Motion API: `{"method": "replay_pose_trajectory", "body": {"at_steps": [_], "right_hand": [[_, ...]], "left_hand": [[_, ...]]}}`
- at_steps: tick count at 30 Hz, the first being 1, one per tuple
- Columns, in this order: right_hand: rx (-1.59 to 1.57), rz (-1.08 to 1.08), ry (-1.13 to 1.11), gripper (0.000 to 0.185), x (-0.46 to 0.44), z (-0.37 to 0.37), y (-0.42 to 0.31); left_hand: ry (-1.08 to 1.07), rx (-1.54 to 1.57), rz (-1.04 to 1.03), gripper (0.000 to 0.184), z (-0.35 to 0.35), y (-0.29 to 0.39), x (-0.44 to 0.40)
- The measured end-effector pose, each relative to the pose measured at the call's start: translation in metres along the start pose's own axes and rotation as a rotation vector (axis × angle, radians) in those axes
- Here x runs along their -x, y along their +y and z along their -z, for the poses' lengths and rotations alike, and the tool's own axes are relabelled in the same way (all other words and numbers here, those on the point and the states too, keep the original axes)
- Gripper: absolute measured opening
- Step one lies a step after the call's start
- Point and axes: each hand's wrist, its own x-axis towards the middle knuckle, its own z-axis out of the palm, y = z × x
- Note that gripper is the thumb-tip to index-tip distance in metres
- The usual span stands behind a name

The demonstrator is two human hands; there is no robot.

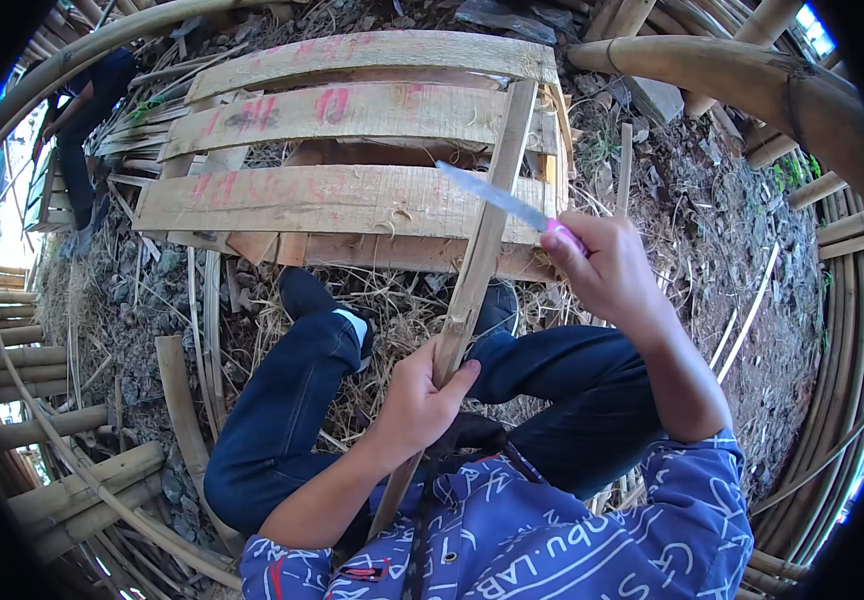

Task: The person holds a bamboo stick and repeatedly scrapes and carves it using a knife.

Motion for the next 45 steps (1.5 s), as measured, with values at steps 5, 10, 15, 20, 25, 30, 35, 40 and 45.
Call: {"method": "replay_pose_trajectory", "body": {"at_steps": [5,10,15,20,25,30,35,40,45], "right_hand": [[0.082,0.219,-0.033,0.037,0.007,-0.019,-0.005],[0.194,0.326,-0.062,0.042,0.012,-0.033,-0.010],[0.224,0.369,-0.077,0.043,0.015,-0.038,-0.010],[0.247,0.354,-0.098,0.045,0.017,-0.036,-0.011],[0.277,0.354,-0.139,0.046,0.019,-0.034,-0.010],[0.257,0.305,-0.187,0.045,0.024,-0.034,-0.015],[0.243,0.275,-0.145,0.045,0.022,-0.038,-0.011],[0.248,0.249,-0.160,0.046,0.021,-0.035,-0.007],[0.207,0.276,-0.196,0.046,0.024,-0.035,-0.015]], "left_hand": [[0.028,-0.070,-0.100,0.016,0.001,-0.003,-0.003],[0.029,-0.091,-0.132,0.018,0.001,-0.004,-0.004],[0.035,-0.099,-0.132,0.020,-0.001,0.000,-0.004],[0.061,-0.125,-0.133,0.023,-0.004,0.001,-0.004],[0.082,-0.176,-0.127,0.023,-0.003,-0.001,-0.005],[0.114,-0.198,-0.154,0.023,-0.002,0.000,-0.007],[0.130,-0.240,-0.151,0.023,-0.003,-0.004,-0.005],[0.151,-0.265,-0.184,0.023,-0.005,-0.008,-0.005],[0.149,-0.292,-0.199,0.025,-0.003,-0.003,-0.008]]}}
